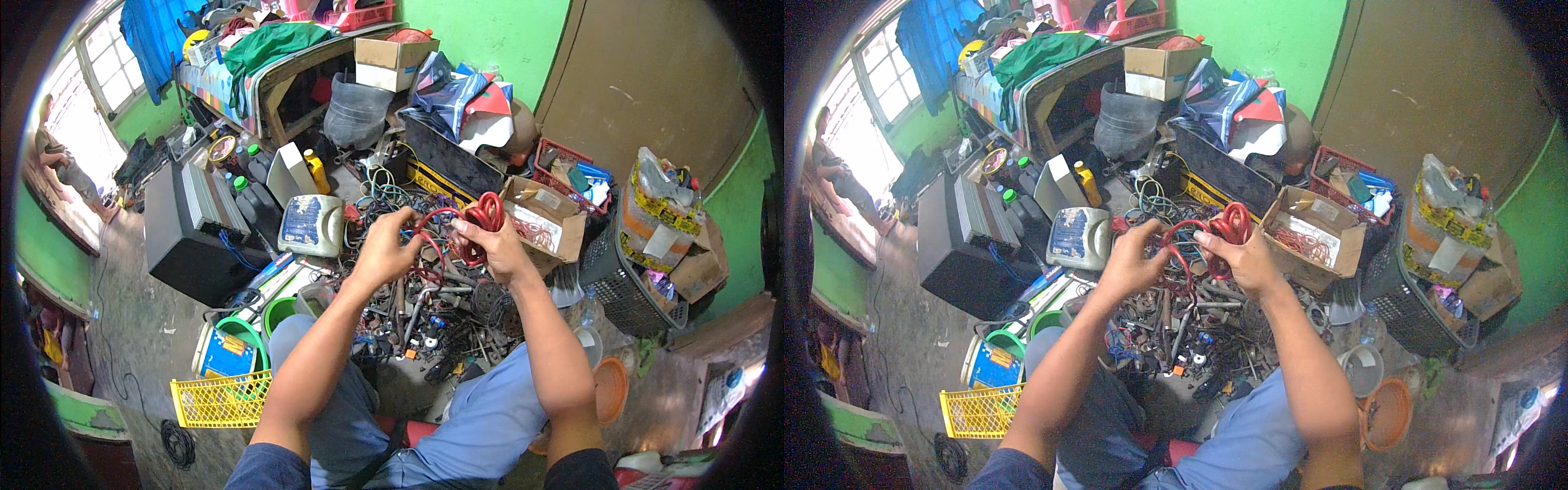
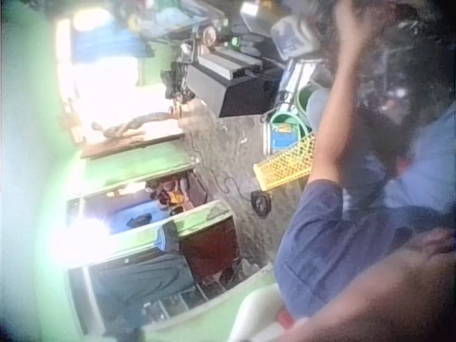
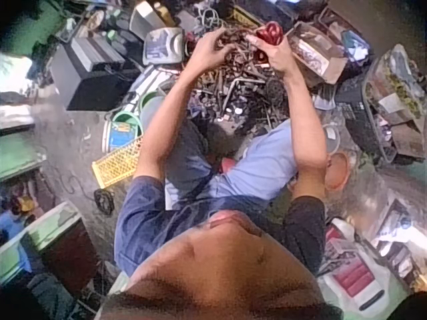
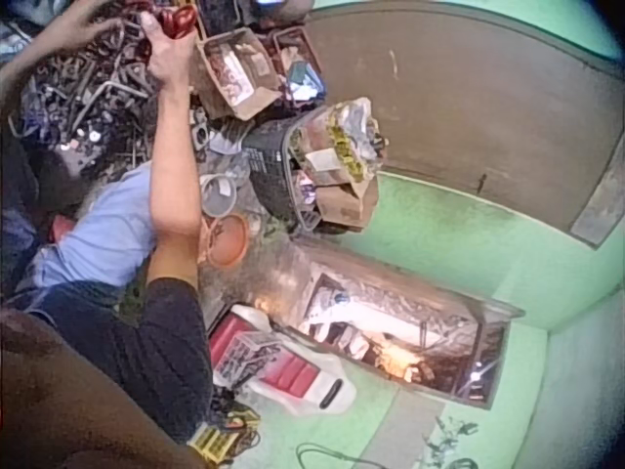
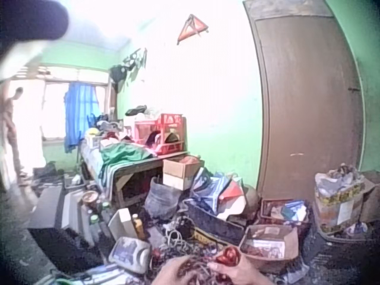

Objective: The person is sorting and bundling various electrical wires and cables from a large pile by hand.

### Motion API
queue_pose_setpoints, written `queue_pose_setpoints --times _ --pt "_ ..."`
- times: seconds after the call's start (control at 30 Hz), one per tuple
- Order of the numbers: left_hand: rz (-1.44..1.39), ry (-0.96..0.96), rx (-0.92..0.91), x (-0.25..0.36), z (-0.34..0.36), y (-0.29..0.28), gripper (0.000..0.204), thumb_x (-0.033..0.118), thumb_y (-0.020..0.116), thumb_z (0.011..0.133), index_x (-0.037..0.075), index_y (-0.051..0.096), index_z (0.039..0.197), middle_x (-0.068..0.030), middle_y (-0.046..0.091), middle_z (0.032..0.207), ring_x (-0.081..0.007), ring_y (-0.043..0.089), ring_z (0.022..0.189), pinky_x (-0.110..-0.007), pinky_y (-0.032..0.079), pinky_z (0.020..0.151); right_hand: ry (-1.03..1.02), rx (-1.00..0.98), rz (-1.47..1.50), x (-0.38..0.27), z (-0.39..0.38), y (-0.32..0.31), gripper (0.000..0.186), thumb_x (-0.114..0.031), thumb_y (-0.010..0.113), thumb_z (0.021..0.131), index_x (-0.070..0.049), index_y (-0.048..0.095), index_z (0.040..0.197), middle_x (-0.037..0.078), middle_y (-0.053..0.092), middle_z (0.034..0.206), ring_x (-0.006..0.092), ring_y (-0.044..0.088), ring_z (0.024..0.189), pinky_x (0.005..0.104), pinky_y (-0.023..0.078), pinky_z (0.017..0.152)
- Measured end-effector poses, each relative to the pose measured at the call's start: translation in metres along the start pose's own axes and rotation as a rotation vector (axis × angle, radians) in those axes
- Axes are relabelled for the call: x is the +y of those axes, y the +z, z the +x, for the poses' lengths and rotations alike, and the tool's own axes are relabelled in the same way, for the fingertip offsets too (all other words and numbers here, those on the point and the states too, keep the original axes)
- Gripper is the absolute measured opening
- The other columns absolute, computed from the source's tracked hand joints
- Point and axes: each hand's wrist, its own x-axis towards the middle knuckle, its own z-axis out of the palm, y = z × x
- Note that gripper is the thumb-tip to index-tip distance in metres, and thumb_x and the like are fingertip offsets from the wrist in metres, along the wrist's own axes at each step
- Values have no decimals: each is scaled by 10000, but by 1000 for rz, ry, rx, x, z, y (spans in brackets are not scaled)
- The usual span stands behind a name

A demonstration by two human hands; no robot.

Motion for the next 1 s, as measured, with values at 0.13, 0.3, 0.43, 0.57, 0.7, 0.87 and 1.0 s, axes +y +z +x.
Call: queue_pose_setpoints --times 0.13,0.3,0.43,0.57,0.7,0.87,1.0 --pt "203 -172 -136 10 2 -25 328 196 741 821 39 645 1093 -190 695 1038 -371 672 1033 -506 502 863 57 -11 129 -9 -3 7 176 -105 735 921 -60 566 930 13 585 724 119 562 580 282 484 555" --pt "465 -151 10 6 0 -29 550 99 714 761 218 587 1283 -96 508 1397 -365 400 1395 -705 313 1034 135 5 144 -1 3 10 206 -63 766 884 -74 561 871 -23 548 671 81 489 472 271 399 414" --pt "602 118 248 20 -2 -28 605 16 723 702 310 659 1227 -30 478 1446 -349 303 1468 -708 207 1110 157 101 59 -6 7 19 228 -64 772 872 -82 546 845 -44 509 641 60 440 440 264 344 378" --pt "607 156 210 20 -5 -30 352 201 783 773 235 719 1118 -17 528 1409 -322 368 1428 -715 189 1108 145 199 117 -17 5 17 208 -69 761 874 -85 557 840 -47 501 627 50 400 415 259 323 368" --pt "571 -75 35 14 -7 -29 369 457 707 902 109 731 1025 -74 699 1043 -312 626 1083 -675 302 1028 125 188 154 -18 3 14 188 -68 736 882 -81 565 806 -48 491 607 50 398 412 256 315 371" --pt "-81 -334 -96 -4 4 -37 511 496 626 977 8 693 840 -85 681 649 -199 671 614 -377 497 626 59 349 229 -21 5 2 206 -60 731 866 -108 549 784 -55 433 564 83 406 410 284 344 384" --pt "-747 -550 287 -14 19 -64 417 400 583 1032 15 643 883 -20 556 614 -127 576 553 -298 466 512 -5 497 285 -21 10 -51 218 -113 734 874 -130 531 796 -59 409 567 80 411 431 265 324 392"
